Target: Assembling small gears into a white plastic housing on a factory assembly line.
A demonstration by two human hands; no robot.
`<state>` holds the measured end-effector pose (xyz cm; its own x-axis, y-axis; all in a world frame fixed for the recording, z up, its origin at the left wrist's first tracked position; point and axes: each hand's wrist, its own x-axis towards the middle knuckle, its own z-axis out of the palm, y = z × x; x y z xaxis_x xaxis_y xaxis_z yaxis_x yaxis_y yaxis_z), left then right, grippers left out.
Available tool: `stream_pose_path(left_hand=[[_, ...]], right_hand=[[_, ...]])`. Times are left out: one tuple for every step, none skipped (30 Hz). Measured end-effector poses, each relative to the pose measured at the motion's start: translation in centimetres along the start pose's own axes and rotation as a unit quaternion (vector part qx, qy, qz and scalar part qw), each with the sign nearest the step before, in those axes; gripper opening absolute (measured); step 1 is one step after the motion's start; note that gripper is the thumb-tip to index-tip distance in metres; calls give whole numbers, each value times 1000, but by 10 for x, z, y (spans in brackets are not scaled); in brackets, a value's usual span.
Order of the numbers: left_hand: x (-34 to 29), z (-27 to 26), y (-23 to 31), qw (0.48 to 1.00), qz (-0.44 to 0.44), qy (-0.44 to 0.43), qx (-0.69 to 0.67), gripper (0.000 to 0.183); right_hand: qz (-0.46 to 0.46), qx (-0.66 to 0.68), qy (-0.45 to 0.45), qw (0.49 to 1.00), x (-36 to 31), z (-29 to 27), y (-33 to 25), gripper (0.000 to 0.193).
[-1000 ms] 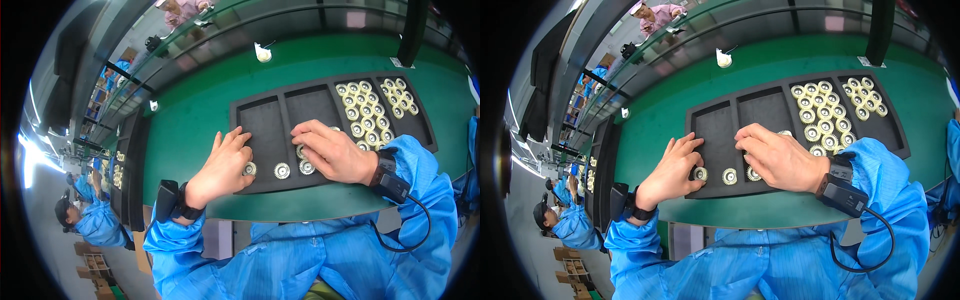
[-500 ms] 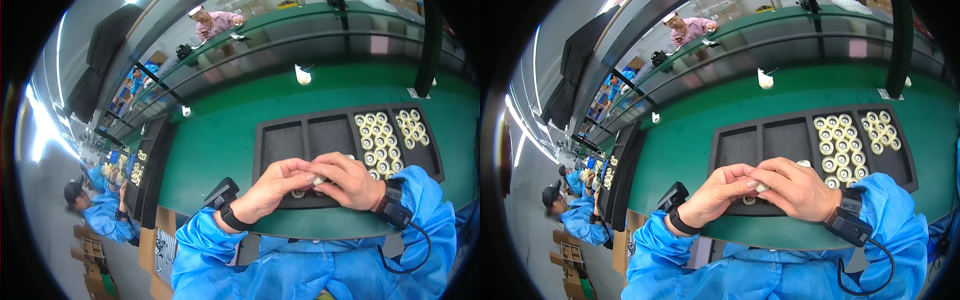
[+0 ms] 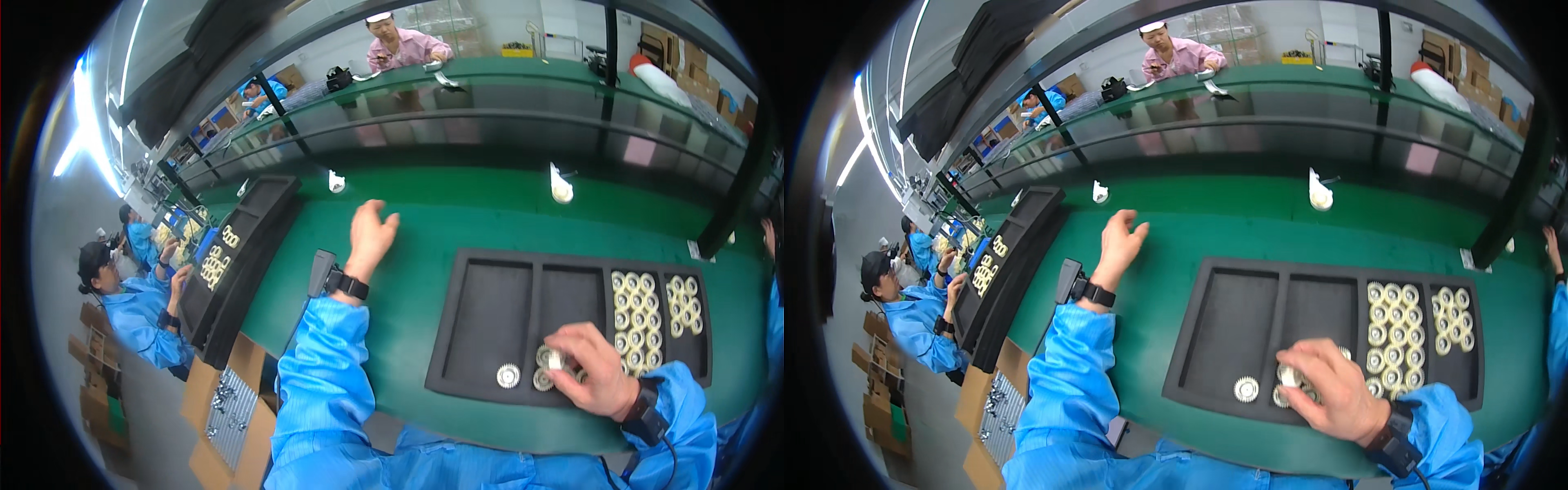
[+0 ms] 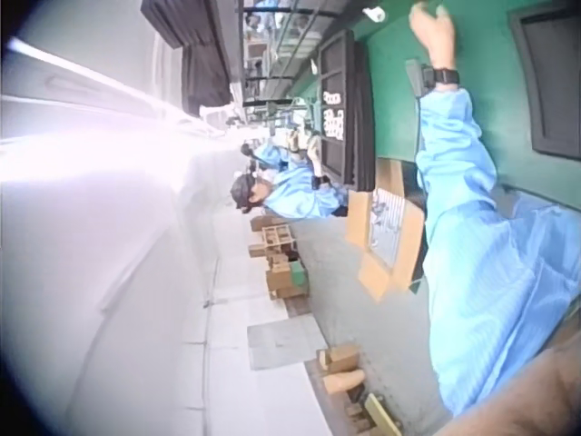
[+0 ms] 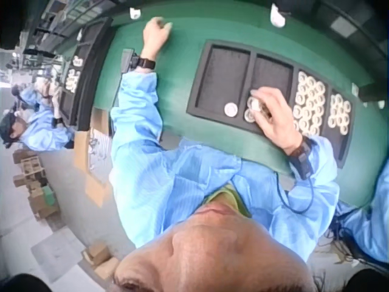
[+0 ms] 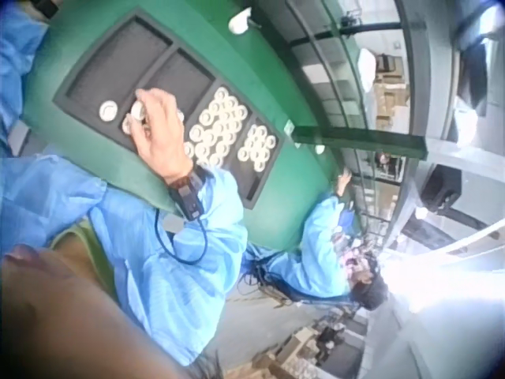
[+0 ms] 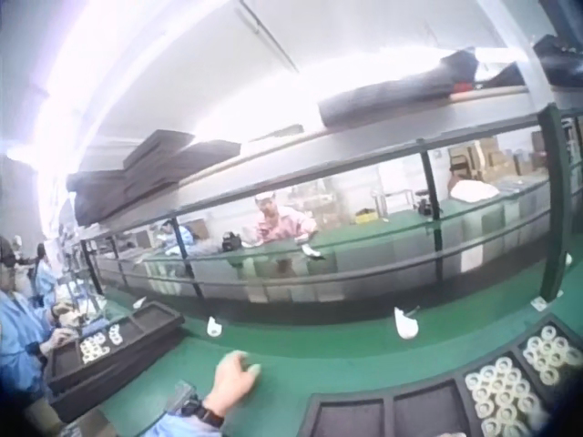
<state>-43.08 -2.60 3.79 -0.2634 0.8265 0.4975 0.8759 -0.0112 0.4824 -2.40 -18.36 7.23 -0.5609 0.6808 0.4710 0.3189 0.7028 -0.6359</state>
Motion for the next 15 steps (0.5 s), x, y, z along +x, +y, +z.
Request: stream_pose_path(left_hand=[[13,12,-32,998,-30,37,51,47],[28,23,-53,990,-103,49,88,54],[40,33,-71,981,-143,74,106,58],[47,39,-88,973,-152,96,143,62],[58,42,-101,967,-163,125,150,63],[69,47,-108,961,-175,151,154,63],[84,51,-117,964,-170,148,144,64],[98,56,-121,966,-166,144,135,65],[112,62,-127,961,-176,146,157,65],[121,66,-134,958,-177,147,170,66],[132,70,-138,954,-182,156,182,63],[140,73,-142,949,-188,165,194,60],[146,74,-147,948,-192,169,189,60],[148,73,-147,954,-209,134,168,55],[149,71,-148,958,-225,100,148,50]], right_hand=[[16,3,-9,1000,1,-1,1,42],[36,5,-15,999,1,-2,1,43],[54,5,-5,999,3,-2,2,42],[63,6,-6,998,4,-2,5,41],[69,14,-10,997,6,-2,6,41],[78,19,-16,997,6,-3,5,40],[85,33,-13,996,7,-2,5,39],[92,26,-17,995,6,-3,5,39],[82,7,-21,996,8,-3,6,39],[70,-11,-25,997,9,-4,6,38],[77,-26,-30,996,11,-4,7,38],[66,-37,-35,997,14,-5,6,37],[75,-30,-37,996,14,-3,6,37],[85,-23,-39,995,11,-2,5,36],[91,-11,-33,995,10,0,6,36]])
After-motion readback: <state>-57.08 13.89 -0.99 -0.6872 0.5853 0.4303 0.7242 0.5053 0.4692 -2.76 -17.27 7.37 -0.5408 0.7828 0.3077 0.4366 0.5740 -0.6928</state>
